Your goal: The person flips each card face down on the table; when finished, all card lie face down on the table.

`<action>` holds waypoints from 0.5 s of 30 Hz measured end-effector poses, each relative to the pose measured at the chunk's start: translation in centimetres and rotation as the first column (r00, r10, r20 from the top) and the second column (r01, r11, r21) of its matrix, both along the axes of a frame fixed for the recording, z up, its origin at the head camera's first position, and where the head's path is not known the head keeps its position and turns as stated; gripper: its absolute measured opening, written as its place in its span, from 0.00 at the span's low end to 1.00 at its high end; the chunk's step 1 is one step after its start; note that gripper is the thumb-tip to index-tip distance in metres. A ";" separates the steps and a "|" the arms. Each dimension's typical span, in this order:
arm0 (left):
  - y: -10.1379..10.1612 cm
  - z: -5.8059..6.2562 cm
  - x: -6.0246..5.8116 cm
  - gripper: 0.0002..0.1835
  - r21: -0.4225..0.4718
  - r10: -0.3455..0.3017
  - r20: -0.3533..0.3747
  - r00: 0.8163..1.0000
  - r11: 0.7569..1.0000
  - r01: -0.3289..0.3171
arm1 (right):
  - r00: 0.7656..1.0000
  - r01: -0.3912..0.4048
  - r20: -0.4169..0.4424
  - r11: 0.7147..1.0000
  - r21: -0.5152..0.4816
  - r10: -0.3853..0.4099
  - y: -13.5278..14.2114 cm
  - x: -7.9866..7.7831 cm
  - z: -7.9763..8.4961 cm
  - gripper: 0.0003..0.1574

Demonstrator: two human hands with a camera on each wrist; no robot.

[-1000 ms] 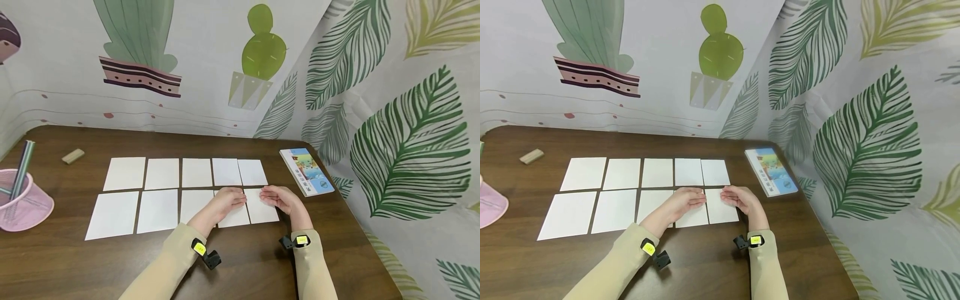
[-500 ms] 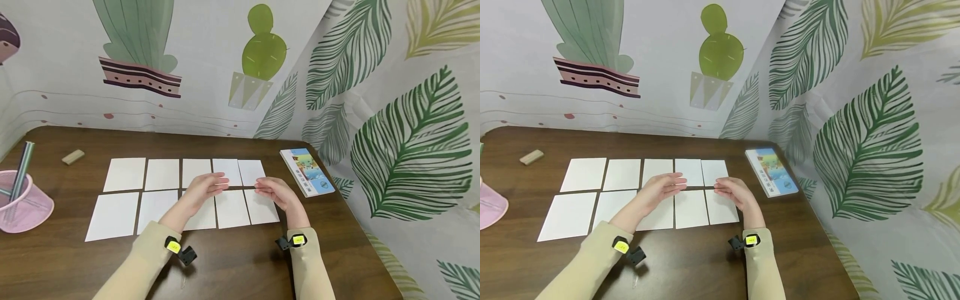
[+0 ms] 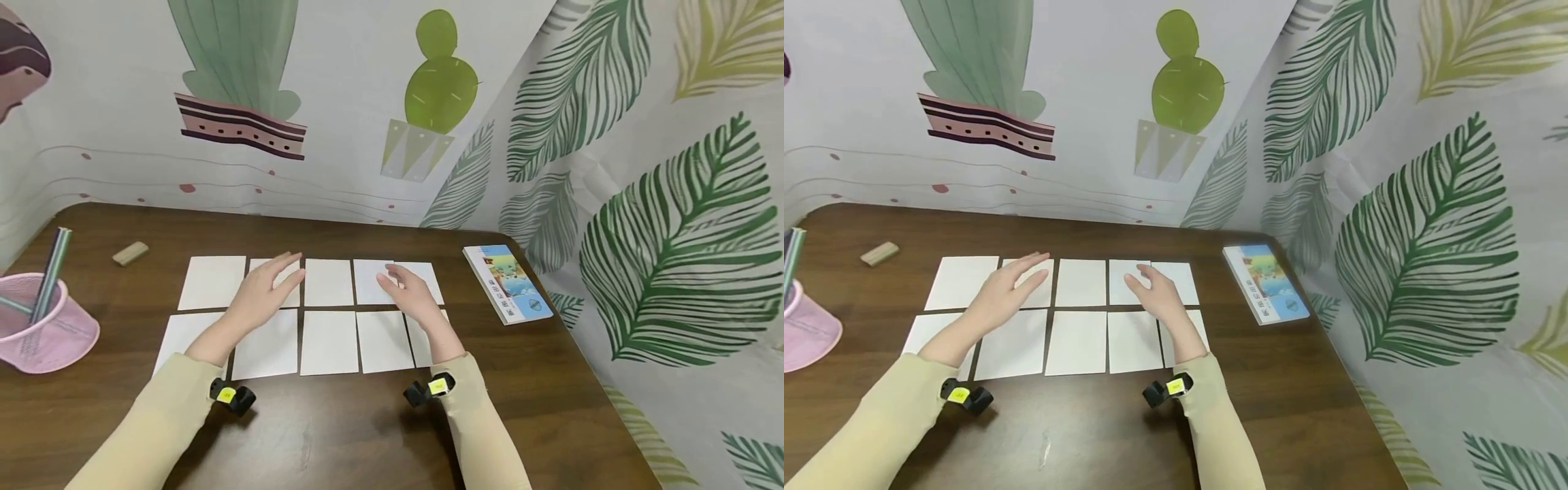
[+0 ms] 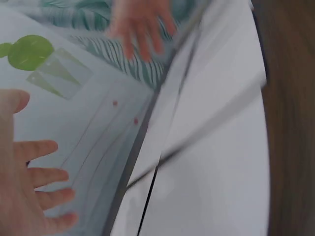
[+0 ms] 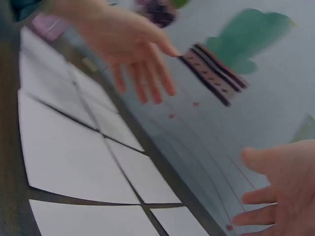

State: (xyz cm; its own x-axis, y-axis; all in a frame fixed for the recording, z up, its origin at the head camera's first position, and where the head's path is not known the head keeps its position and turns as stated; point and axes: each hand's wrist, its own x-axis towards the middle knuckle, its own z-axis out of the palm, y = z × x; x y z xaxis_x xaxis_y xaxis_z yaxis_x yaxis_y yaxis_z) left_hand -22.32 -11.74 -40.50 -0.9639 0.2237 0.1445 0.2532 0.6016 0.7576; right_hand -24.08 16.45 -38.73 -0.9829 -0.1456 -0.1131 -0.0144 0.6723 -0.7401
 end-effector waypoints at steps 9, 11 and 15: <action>-0.9 -0.6 -1.0 0.49 -0.481 0.013 -0.018 1.000 0.877 -0.020 | 0.982 0.006 -0.176 0.914 0.406 0.072 -3.3 -1.0 -0.6 0.44; -1.0 -0.9 -1.2 0.50 -0.529 0.010 -0.003 1.000 0.849 -0.010 | 0.985 0.004 -0.156 0.885 0.465 0.078 -3.7 -1.1 -1.0 0.46; -1.3 -1.5 -1.3 0.52 -0.578 0.005 0.018 1.000 0.816 0.006 | 0.987 0.000 -0.139 0.855 0.519 0.085 -4.2 -1.1 -1.5 0.48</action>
State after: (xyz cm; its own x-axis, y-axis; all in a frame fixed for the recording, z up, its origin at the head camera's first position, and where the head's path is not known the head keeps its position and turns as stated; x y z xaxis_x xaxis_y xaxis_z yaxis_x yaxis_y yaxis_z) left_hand -23.64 -12.99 -42.04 -0.9649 0.2612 -0.0284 0.2437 0.9300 0.2752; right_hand -25.20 12.29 -40.21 -0.9881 -0.1502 -0.0340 -0.1354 0.9522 -0.2737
